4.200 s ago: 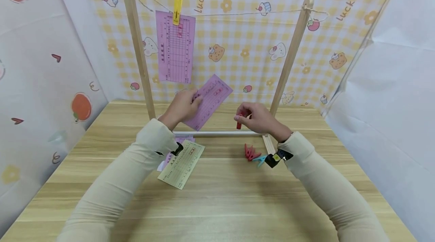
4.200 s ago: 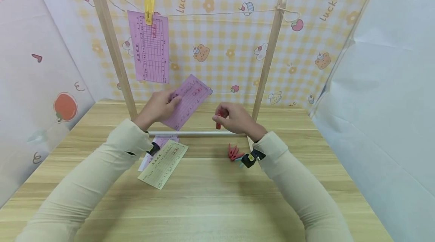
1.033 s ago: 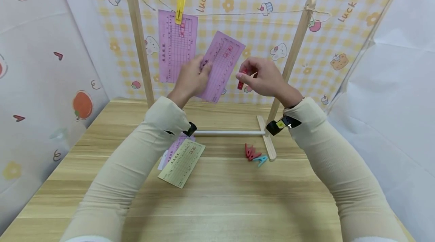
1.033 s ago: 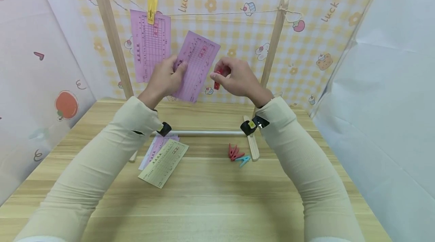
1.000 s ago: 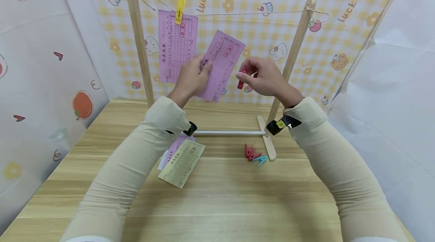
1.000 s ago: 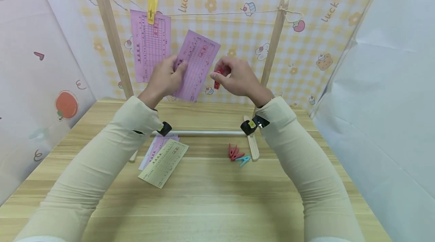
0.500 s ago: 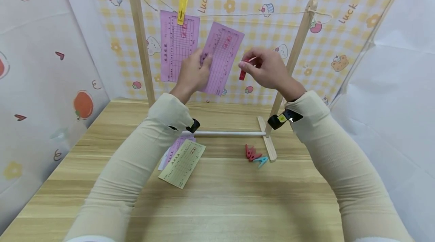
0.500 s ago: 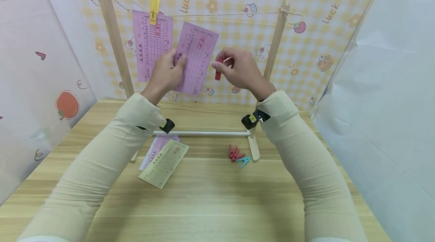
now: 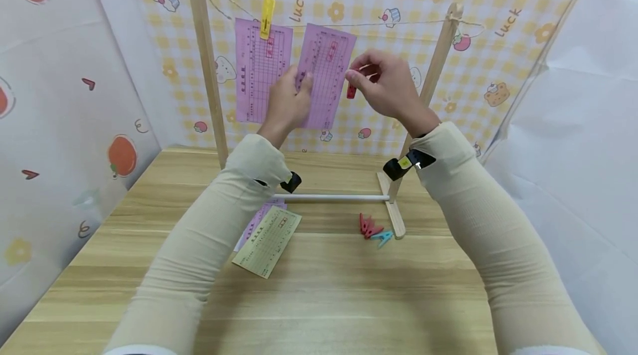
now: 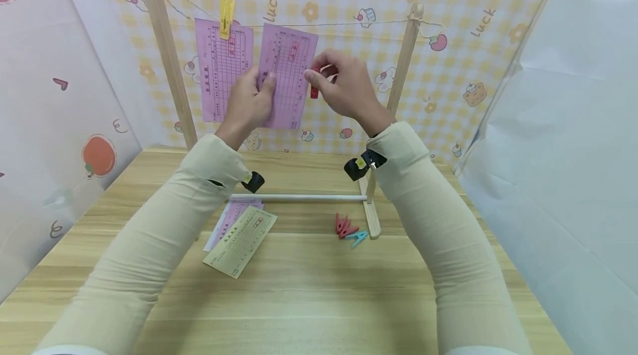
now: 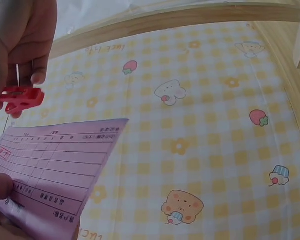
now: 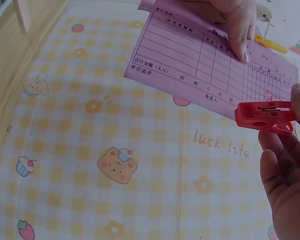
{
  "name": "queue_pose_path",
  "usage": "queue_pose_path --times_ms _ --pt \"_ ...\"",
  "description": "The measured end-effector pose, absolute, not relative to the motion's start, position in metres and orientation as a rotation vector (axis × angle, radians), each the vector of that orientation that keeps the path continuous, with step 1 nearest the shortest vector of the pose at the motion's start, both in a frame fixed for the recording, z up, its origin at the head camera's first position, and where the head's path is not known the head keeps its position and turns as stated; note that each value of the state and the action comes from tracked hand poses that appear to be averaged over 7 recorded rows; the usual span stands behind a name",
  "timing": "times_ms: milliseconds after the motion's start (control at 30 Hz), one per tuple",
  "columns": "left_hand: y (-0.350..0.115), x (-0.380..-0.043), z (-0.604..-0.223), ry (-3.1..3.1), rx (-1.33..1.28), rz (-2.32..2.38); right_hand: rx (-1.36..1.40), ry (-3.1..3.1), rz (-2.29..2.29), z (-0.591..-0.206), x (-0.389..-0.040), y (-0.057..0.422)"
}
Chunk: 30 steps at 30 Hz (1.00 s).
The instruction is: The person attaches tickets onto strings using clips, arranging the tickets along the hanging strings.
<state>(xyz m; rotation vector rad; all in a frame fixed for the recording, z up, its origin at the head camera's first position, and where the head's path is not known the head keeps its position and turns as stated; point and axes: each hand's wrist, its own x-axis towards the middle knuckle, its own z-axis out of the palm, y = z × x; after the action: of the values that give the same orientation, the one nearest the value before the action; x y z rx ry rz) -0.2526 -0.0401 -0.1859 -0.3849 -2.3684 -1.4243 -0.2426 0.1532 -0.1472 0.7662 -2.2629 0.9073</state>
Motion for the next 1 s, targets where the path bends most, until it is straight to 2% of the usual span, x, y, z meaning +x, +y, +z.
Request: queue_pose_path --times_ms 267,1000 --pt "-0.035 -0.255 -0.182 -2.331 -0.353 -1.504 0.805 -2.119 1.064 -0.13 -0.245 0.143" --pt "-0.037 -0.259 -0.182 -2.293 -0.315 -1.597 0.677 -1.921 1.314 -0.09 -0.257 0.116"
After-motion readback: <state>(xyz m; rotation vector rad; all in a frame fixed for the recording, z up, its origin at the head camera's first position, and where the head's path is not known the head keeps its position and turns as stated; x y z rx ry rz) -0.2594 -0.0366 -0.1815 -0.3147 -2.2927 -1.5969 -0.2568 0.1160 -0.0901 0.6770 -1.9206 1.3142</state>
